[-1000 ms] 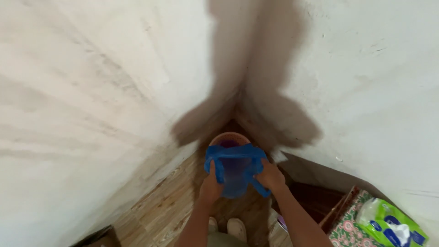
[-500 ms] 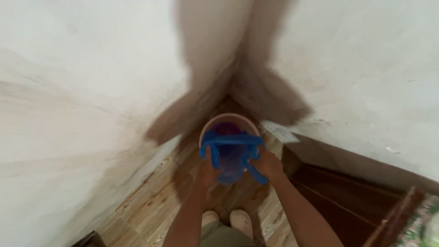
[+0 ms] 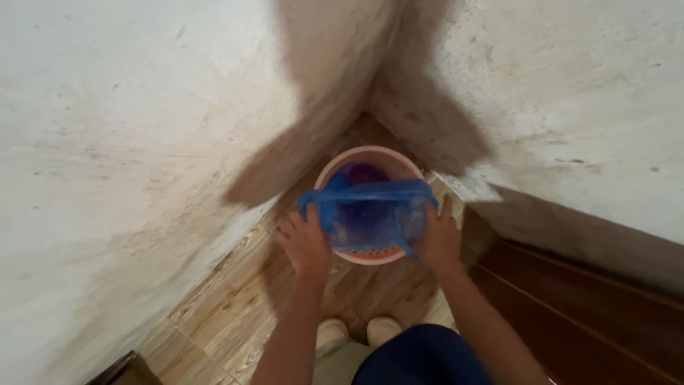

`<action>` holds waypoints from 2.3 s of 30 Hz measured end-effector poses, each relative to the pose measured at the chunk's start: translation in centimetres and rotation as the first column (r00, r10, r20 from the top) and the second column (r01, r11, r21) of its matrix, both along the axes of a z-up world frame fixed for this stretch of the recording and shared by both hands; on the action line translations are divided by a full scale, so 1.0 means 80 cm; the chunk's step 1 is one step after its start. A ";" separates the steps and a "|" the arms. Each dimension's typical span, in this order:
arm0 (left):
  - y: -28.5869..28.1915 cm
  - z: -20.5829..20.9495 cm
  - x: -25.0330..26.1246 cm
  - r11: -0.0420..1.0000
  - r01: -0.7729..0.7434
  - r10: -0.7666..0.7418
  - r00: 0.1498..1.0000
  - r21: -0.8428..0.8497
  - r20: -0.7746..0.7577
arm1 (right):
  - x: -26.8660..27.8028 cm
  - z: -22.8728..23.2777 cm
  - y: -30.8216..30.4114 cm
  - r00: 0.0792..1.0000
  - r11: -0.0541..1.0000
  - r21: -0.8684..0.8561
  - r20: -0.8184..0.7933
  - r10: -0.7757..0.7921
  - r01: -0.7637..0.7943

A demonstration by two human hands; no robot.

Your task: The person places a blue plastic bag into a small round trash bin and repeatedly adjusts the bag's edges to fit the rim. The bin is held in the hands and rotated while the bag is tucked and smoothed around the opening.

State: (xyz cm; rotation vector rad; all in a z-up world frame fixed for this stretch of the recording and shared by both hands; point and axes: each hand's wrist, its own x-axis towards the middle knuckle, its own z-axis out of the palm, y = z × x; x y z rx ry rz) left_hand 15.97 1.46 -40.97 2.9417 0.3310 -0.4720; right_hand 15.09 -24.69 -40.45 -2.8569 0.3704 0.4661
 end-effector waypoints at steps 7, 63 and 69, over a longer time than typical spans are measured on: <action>0.036 0.046 0.021 0.997 0.078 -0.079 0.982 -0.014 -0.171 | 0.021 0.042 -0.008 0.971 1.000 -0.018 -0.238 0.007 -0.011; -0.065 -0.126 0.108 0.875 -0.004 0.119 0.971 -0.484 0.208 | 0.105 -0.085 0.001 0.878 0.952 0.197 0.463 0.120 -0.234; -0.025 -0.152 0.076 0.877 -0.237 0.271 0.962 -0.418 0.024 | 0.099 -0.105 -0.013 0.920 0.902 0.380 0.388 0.044 -0.204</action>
